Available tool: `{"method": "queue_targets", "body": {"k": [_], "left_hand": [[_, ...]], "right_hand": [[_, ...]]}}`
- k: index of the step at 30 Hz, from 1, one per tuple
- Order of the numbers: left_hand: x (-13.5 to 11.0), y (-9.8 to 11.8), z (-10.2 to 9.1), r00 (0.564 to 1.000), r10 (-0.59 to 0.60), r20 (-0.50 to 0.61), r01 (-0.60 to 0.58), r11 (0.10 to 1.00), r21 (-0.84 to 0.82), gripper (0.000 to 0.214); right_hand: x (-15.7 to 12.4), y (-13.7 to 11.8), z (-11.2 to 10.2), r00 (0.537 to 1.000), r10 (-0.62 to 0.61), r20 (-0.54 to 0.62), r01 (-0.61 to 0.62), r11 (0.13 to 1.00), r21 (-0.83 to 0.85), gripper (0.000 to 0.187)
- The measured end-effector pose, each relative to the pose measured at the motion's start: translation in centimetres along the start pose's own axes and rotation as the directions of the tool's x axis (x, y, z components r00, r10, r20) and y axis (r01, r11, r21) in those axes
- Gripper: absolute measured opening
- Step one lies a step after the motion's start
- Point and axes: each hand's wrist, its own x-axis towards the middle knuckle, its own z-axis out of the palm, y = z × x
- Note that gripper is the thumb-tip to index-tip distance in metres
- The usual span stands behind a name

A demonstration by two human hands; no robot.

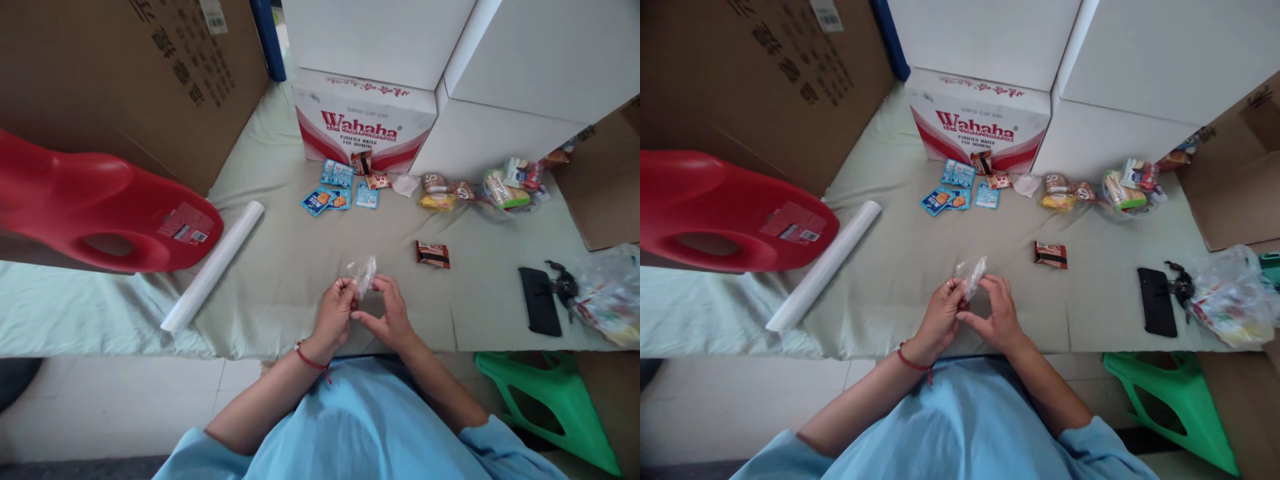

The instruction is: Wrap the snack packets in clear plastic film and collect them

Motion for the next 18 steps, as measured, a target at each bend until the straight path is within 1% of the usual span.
{"method": "queue_targets", "body": {"k": [1,2,3,4,5,7,10,13,15,18], "left_hand": [[0.0,0.0,0.1,1.0,0.015,0.007,-0.015,1.0,0.009,0.043],[0.0,0.0,0.1,1.0,0.028,0.012,-0.029,0.999,0.014,0.042],[0.0,0.1,0.1,0.999,0.042,0.015,-0.042,0.999,0.015,0.042],[0.1,0.2,0.0,0.998,0.055,0.012,-0.055,0.998,0.012,0.042],[0.2,0.4,-0.2,0.998,0.063,0.006,-0.063,0.998,0.009,0.043],[0.5,0.8,-0.8,0.999,0.052,0.007,-0.052,0.999,0.002,0.045],[0.9,1.5,-2.3,0.999,0.025,0.035,-0.026,1.0,0.015,0.048],[0.9,1.7,-3.7,0.995,0.019,0.097,-0.025,0.998,0.06,0.047],[0.7,1.5,-4.2,0.99,0.035,0.14,-0.051,0.992,0.111,0.042],[0.4,1.3,-4.3,0.984,0.077,0.159,-0.101,0.984,0.15,0.032]], "right_hand": [[0.0,-0.1,0.2,1.0,0.012,-0.014,-0.012,1.0,0.006,0.038],[0.0,0.0,0.3,0.999,0.038,-0.033,-0.038,0.999,0.022,0.03],[0.0,0.1,0.3,0.996,0.081,-0.05,-0.078,0.996,0.052,0.022],[0.1,0.3,0.2,0.989,0.136,-0.056,-0.13,0.986,0.101,0.019],[0.2,0.6,-0.1,0.979,0.199,-0.045,-0.189,0.968,0.164,0.02],[0.5,1.3,-1.1,0.948,0.319,-0.001,-0.303,0.904,0.302,0.024],[0.9,2.5,-3.2,0.898,0.439,0.028,-0.401,0.793,0.459,0.027],[1.0,3.3,-5.2,0.873,0.487,0.037,-0.429,0.73,0.532,0.029],[1.1,3.6,-6.1,0.872,0.489,0.032,-0.431,0.734,0.525,0.03],[1.1,3.5,-6.5,0.884,0.466,0.029,-0.42,0.768,0.484,0.029]]}}
